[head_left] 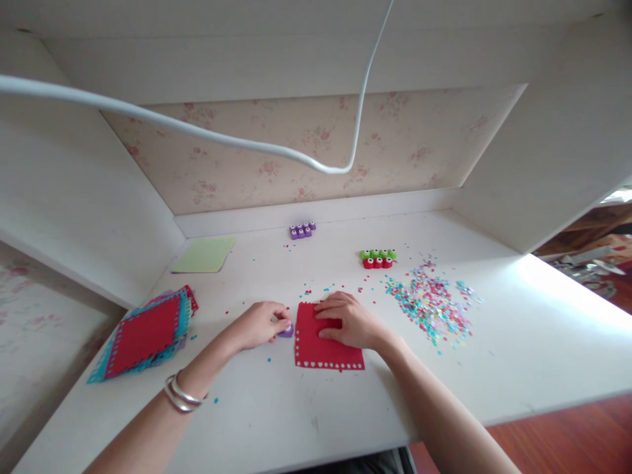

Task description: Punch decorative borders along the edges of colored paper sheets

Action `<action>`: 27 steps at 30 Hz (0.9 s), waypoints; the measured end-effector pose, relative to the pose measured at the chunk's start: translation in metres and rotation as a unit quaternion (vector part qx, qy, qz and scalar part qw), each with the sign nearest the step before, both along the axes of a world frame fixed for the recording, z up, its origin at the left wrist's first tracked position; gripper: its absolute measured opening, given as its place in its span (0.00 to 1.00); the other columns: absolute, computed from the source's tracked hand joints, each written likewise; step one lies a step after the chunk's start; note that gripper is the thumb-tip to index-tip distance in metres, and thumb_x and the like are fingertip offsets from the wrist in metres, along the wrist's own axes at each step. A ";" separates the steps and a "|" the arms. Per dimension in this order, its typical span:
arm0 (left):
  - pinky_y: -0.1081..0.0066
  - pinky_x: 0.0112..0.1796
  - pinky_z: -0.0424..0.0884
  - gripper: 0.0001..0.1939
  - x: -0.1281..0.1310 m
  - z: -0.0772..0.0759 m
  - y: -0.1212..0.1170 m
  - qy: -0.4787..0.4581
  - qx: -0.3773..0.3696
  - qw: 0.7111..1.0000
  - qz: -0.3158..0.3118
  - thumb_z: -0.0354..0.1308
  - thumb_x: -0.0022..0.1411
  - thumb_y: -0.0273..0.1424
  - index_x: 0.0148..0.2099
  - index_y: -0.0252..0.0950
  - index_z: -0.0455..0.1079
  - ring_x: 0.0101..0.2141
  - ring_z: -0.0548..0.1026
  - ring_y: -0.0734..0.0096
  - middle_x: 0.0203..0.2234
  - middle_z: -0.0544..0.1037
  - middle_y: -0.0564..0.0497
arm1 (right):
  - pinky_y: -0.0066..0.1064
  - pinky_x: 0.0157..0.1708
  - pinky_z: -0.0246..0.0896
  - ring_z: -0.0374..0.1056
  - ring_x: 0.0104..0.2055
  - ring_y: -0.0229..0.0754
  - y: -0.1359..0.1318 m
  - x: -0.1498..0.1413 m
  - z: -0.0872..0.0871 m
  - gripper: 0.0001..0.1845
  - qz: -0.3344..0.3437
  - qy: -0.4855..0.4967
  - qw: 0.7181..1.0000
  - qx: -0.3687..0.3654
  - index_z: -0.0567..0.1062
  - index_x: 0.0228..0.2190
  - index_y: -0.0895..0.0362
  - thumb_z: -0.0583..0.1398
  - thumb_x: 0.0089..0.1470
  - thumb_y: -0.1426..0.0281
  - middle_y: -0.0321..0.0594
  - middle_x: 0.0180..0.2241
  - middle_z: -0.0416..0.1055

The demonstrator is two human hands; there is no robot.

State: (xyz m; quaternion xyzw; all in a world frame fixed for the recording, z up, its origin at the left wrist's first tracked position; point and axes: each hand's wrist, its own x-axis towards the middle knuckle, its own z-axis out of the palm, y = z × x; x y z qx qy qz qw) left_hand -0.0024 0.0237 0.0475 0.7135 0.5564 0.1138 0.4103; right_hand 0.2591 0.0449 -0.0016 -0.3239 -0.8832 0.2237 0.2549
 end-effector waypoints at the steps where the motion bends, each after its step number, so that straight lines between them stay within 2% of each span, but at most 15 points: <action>1: 0.75 0.24 0.65 0.14 -0.003 0.000 0.000 0.001 0.011 1.000 -0.001 0.54 0.60 0.39 0.34 0.36 0.75 0.21 0.73 0.72 0.28 0.78 0.51 | 0.45 0.57 0.55 0.67 0.53 0.48 0.000 0.000 0.000 0.17 0.001 0.001 1.000 -0.001 0.80 0.43 0.48 0.68 0.49 0.63 0.37 0.46 0.77; 4: 0.73 0.34 0.69 0.17 -0.012 -0.001 -0.005 -0.003 0.054 0.999 -0.003 0.51 0.64 0.41 0.36 0.37 0.77 0.32 0.76 0.68 0.34 0.79 0.48 | 0.46 0.56 0.55 0.67 0.53 0.48 0.000 0.000 0.000 0.16 0.001 -0.001 1.000 -0.002 0.80 0.42 0.48 0.68 0.49 0.63 0.37 0.47 0.77; 6: 0.71 0.41 0.70 0.16 -0.016 -0.006 -0.011 -0.019 0.078 0.997 -0.005 0.53 0.64 0.40 0.40 0.38 0.78 0.40 0.75 0.66 0.40 0.78 0.47 | 0.46 0.56 0.56 0.67 0.53 0.48 0.000 0.000 0.002 0.16 0.001 -0.004 1.000 -0.003 0.80 0.42 0.49 0.68 0.49 0.63 0.36 0.47 0.77; 9: 0.69 0.43 0.71 0.16 -0.020 -0.019 -0.021 -0.039 0.103 0.994 0.010 0.59 0.59 0.35 0.51 0.41 0.74 0.40 0.75 0.66 0.45 0.77 0.48 | 0.44 0.55 0.57 0.68 0.51 0.47 -0.003 -0.002 0.009 0.15 -0.004 -0.004 1.000 0.006 0.80 0.42 0.50 0.67 0.51 0.63 0.37 0.45 0.78; 13: 0.65 0.48 0.71 0.13 -0.019 -0.033 -0.030 -0.074 0.147 0.986 0.039 0.57 0.61 0.32 0.48 0.42 0.74 0.44 0.75 0.65 0.45 0.77 0.49 | 0.42 0.55 0.59 0.69 0.50 0.45 -0.013 -0.017 0.019 0.13 -0.037 0.016 0.999 0.028 0.78 0.45 0.51 0.61 0.58 0.65 0.40 0.46 0.77; 16: 0.66 0.44 0.74 0.17 -0.013 -0.036 -0.035 -0.113 0.157 0.979 0.059 0.57 0.63 0.33 0.55 0.43 0.69 0.37 0.76 0.68 0.44 0.77 0.49 | 0.39 0.55 0.61 0.68 0.53 0.43 -0.024 -0.034 0.025 0.17 -0.025 0.023 0.999 0.014 0.73 0.52 0.52 0.57 0.62 0.66 0.41 0.50 0.75; 18: 0.67 0.40 0.75 0.20 -0.007 -0.037 -0.036 -0.124 0.158 0.977 0.064 0.56 0.64 0.32 0.58 0.43 0.66 0.32 0.75 0.70 0.39 0.77 0.50 | 0.37 0.54 0.63 0.67 0.55 0.43 -0.030 -0.044 0.027 0.21 -0.002 0.027 1.000 -0.012 0.69 0.56 0.53 0.56 0.63 0.66 0.43 0.52 0.73; 20: 0.69 0.39 0.75 0.21 -0.001 -0.038 -0.036 -0.135 0.165 0.975 0.065 0.55 0.65 0.32 0.59 0.42 0.64 0.31 0.74 0.71 0.34 0.77 0.52 | 0.36 0.52 0.65 0.68 0.54 0.43 -0.033 -0.050 0.030 0.22 0.010 0.033 0.999 -0.033 0.67 0.58 0.52 0.55 0.63 0.66 0.44 0.53 0.71; 22: 0.70 0.38 0.74 0.22 0.003 -0.040 -0.036 -0.146 0.168 0.973 0.066 0.55 0.65 0.33 0.60 0.42 0.62 0.31 0.74 0.71 0.35 0.77 0.51 | 0.35 0.50 0.67 0.69 0.52 0.43 -0.035 -0.052 0.034 0.20 0.008 0.035 0.998 -0.047 0.69 0.57 0.50 0.55 0.64 0.67 0.43 0.52 0.72; 27: 0.71 0.37 0.74 0.21 0.004 -0.041 -0.036 -0.158 0.177 0.969 0.073 0.56 0.65 0.36 0.59 0.43 0.61 0.31 0.75 0.73 0.44 0.76 0.49 | 0.31 0.44 0.69 0.74 0.43 0.41 -0.032 -0.043 0.044 0.14 -0.011 0.036 0.992 -0.118 0.76 0.48 0.50 0.58 0.62 0.66 0.38 0.43 0.78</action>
